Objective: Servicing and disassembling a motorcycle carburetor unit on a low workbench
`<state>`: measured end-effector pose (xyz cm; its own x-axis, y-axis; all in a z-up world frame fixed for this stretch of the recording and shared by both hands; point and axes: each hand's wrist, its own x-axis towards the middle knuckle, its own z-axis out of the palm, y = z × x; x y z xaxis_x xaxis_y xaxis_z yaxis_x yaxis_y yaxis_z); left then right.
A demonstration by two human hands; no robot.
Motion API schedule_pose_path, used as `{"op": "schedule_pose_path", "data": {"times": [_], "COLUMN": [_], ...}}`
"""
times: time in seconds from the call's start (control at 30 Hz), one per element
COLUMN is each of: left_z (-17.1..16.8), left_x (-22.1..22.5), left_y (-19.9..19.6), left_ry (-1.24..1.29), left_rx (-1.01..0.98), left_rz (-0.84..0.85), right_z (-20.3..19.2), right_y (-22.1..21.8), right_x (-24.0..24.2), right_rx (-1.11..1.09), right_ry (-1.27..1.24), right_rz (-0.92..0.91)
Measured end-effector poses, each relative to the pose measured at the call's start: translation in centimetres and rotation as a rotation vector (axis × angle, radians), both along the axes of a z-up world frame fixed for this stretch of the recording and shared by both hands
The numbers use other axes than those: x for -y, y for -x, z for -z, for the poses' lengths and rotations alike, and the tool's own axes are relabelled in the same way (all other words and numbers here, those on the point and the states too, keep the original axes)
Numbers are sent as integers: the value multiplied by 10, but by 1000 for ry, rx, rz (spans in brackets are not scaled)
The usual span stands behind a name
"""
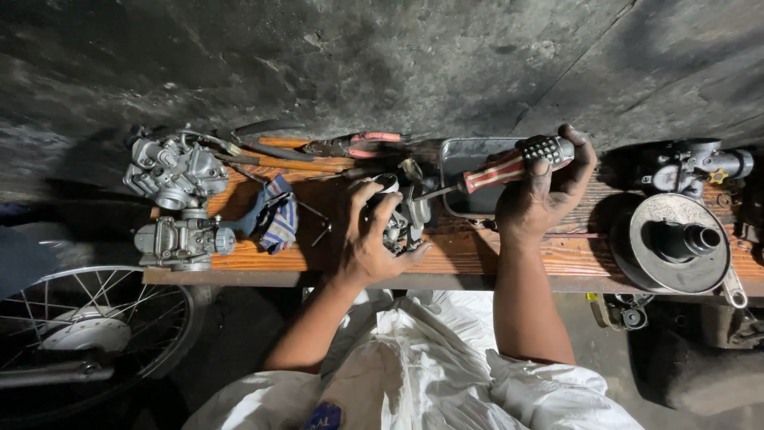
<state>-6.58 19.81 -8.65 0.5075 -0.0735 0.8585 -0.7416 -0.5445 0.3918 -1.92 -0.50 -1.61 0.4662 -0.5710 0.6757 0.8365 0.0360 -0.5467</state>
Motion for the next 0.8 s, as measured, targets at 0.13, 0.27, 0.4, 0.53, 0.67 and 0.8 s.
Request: {"op": "schedule_pose_path", "data": {"times": [0.13, 0.27, 0.4, 0.53, 0.67, 0.8], "left_z": [2, -3, -3, -15, -28, -19], "left_x": [2, 3, 2, 0, -3, 1], "left_y": [-1, 1, 1, 3, 3, -1], "left_ry": [14, 20, 18, 29, -17, -4], "left_rx": [-6, -28, -53, -88, -28, -25], "left_rz": [-1, 40, 30, 26, 25, 7], "right_z": [-5, -26, -57, -63, -58, -24], "right_y": [4, 18, 31, 31, 32, 18], "right_x": [-4, -13, -26, -32, -22, 4], "right_rx": [4, -89, -279, -351, -294, 44], "right_ry": [2, -242, -565, -708, -644, -258], "right_rz": [4, -197, -346, -287, -441, -667]}}
